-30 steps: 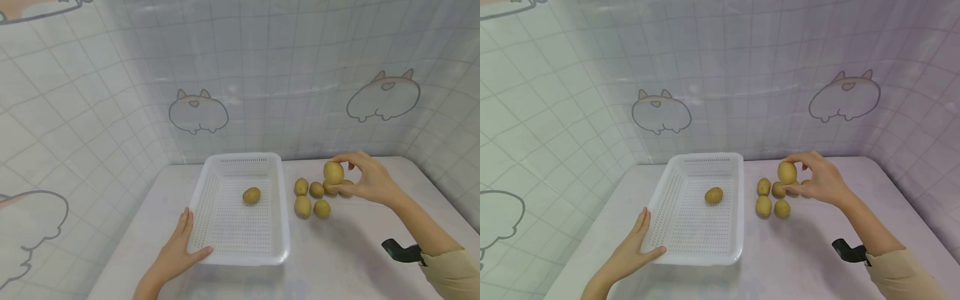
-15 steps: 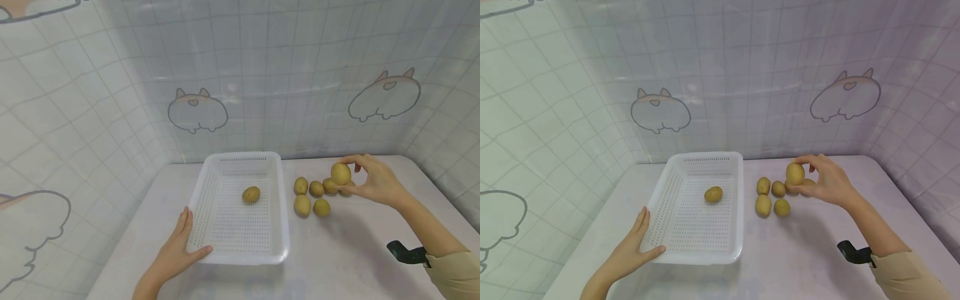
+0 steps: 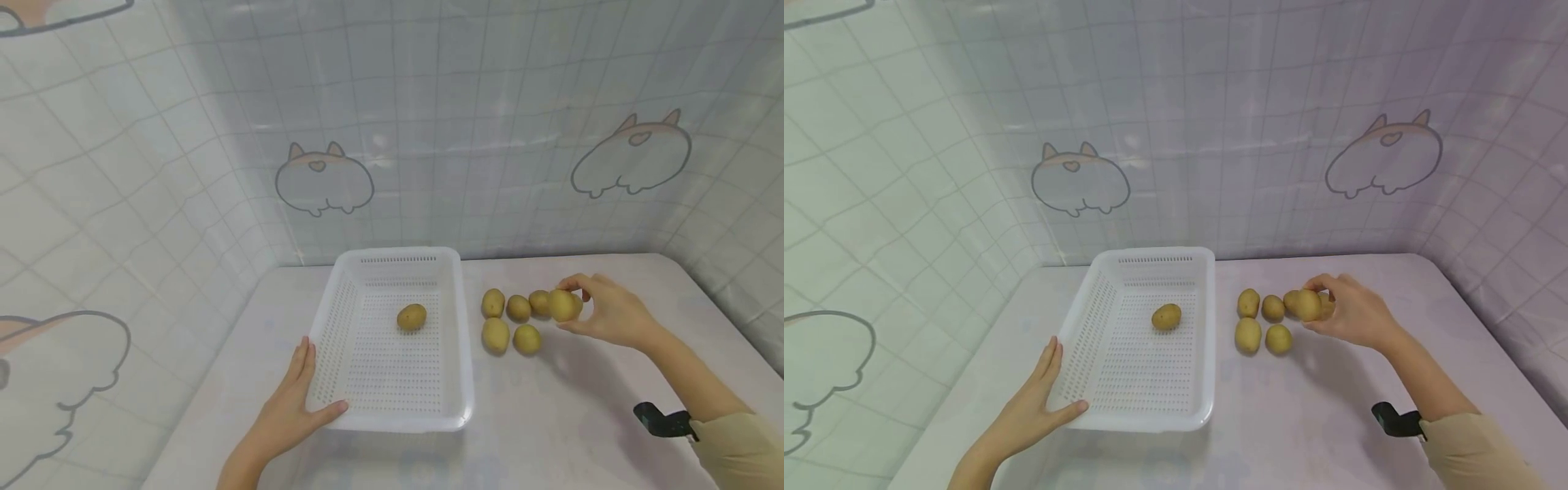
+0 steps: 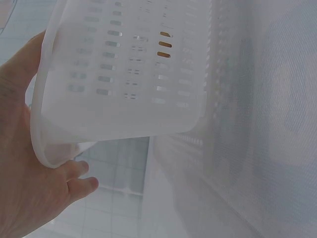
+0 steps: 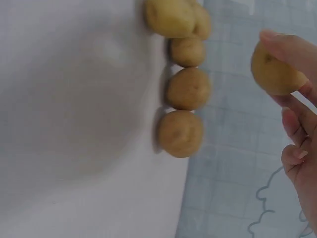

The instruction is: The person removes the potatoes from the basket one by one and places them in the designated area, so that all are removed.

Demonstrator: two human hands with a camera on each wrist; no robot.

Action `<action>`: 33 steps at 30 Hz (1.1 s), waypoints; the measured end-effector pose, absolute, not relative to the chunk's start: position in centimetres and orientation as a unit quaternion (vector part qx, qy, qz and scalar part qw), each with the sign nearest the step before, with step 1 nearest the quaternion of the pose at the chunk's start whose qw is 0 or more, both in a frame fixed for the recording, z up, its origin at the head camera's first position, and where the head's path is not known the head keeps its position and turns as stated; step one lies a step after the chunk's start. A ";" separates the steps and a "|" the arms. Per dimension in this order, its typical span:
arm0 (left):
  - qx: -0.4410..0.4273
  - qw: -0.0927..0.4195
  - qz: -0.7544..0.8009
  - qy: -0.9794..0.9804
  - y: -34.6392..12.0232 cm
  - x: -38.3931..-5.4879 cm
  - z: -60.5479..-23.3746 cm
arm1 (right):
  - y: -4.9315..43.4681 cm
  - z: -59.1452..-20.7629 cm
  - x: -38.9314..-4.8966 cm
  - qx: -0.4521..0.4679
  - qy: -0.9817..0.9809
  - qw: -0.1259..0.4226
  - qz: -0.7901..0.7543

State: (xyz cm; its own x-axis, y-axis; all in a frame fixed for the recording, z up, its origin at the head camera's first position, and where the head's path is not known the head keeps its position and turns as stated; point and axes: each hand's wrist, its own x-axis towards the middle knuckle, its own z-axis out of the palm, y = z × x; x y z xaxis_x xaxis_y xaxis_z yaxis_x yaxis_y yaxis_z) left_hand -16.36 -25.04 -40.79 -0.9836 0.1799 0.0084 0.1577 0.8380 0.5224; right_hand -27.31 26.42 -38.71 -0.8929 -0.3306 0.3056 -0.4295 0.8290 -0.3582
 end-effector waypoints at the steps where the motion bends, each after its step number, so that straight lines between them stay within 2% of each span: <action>1: 0.088 0.021 0.271 0.958 -25.0 -16.4 -40.8 | 26.5 -39.0 -27.4 0.199 -0.952 0.103 0.207; 9: 0.087 0.021 0.268 0.959 -25.0 -16.4 -40.8 | 26.5 -41.0 -27.4 0.204 -0.963 0.035 0.171; 23: 0.091 0.019 0.267 0.959 -25.0 -16.3 -40.7 | 25.5 -43.4 -27.5 0.209 -0.972 0.019 0.107; 33: 0.091 0.018 0.264 0.960 -25.0 -16.3 -40.7 | 25.3 -43.3 -27.4 0.198 -0.974 0.010 0.107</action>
State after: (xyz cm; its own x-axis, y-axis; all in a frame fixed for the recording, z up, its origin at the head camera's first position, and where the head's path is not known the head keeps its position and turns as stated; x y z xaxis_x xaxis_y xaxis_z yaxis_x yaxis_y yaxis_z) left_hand -16.33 -25.03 -40.66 -0.9826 0.1853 0.0131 0.1660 0.8441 0.5098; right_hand -27.39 25.31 -43.31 -0.9214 -0.3836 0.0629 -0.3881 0.8985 -0.2050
